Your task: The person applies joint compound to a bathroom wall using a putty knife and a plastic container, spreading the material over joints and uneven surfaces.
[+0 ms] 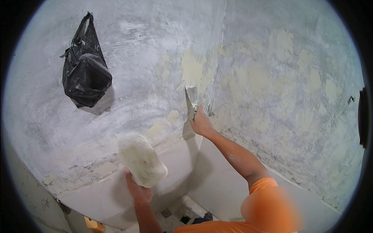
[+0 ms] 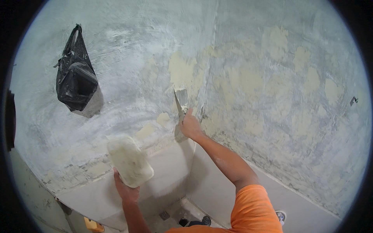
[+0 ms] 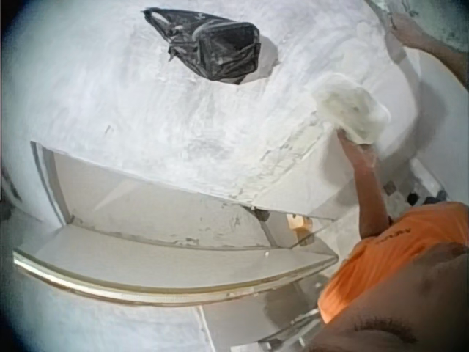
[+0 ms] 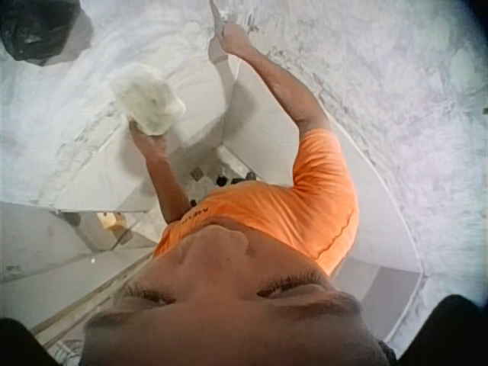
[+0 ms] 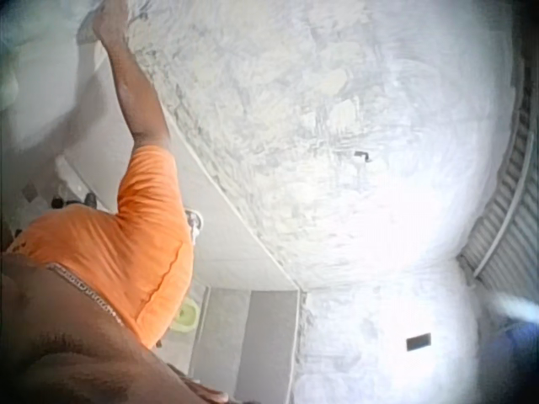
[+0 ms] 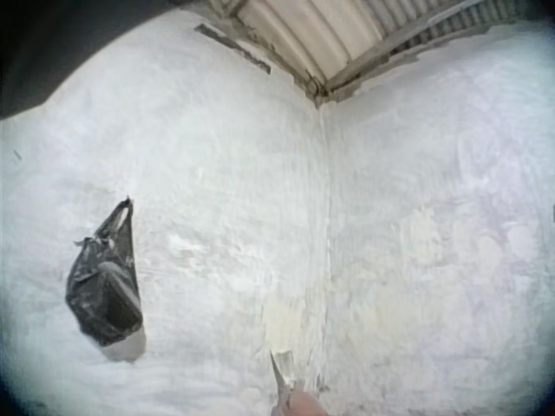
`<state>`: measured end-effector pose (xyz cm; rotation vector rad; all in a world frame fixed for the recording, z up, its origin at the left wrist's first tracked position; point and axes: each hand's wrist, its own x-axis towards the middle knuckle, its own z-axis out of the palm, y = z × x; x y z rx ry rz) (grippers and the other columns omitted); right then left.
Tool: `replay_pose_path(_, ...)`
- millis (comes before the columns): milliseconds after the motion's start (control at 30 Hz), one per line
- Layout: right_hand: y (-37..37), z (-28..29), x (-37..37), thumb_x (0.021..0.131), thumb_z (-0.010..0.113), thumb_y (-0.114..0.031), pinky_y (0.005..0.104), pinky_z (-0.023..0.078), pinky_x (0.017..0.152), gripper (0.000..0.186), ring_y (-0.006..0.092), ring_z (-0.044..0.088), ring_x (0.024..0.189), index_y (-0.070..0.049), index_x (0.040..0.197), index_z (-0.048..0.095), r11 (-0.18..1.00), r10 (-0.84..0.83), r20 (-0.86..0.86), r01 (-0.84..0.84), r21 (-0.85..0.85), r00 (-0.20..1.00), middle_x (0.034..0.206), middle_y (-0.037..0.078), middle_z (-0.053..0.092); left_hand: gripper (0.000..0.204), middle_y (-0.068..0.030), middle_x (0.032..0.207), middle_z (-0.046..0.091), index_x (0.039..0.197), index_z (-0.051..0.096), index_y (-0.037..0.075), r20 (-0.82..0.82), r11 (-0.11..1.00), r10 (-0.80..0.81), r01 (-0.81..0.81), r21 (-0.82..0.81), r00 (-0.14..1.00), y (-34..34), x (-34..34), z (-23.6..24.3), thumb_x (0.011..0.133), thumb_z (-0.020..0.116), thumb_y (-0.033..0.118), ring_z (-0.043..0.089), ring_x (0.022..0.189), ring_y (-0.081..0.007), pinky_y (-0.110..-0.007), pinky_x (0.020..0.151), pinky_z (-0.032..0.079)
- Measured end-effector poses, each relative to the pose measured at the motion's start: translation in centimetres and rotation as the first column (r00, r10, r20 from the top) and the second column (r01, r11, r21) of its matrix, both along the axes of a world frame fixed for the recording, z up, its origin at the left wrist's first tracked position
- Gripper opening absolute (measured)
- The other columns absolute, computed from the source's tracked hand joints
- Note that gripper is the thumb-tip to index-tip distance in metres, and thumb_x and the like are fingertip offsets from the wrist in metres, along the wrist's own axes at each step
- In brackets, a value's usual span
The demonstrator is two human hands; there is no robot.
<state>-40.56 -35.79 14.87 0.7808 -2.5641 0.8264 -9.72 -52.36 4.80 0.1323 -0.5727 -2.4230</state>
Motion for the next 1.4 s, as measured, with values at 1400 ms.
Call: replay_pose_path(1400,-7.2,3.2,7.7,0.093,0.051,-0.009,0.0555,0.053,0.08,0.056,0.0494,0.067,0.09,0.012,0.139,0.027,0.999,0.033,-0.084,-0.035,-0.021,0.996,0.095,0.034,0.066,0.056,-0.0062,0.143,0.054,0.145,0.046,0.013,0.021,0.999,0.023,-0.022,-0.047,1.0,0.1,-0.9,-0.3,0.104,0.043,0.051,0.057,0.126,-0.0279,-0.05,0.099,0.051)
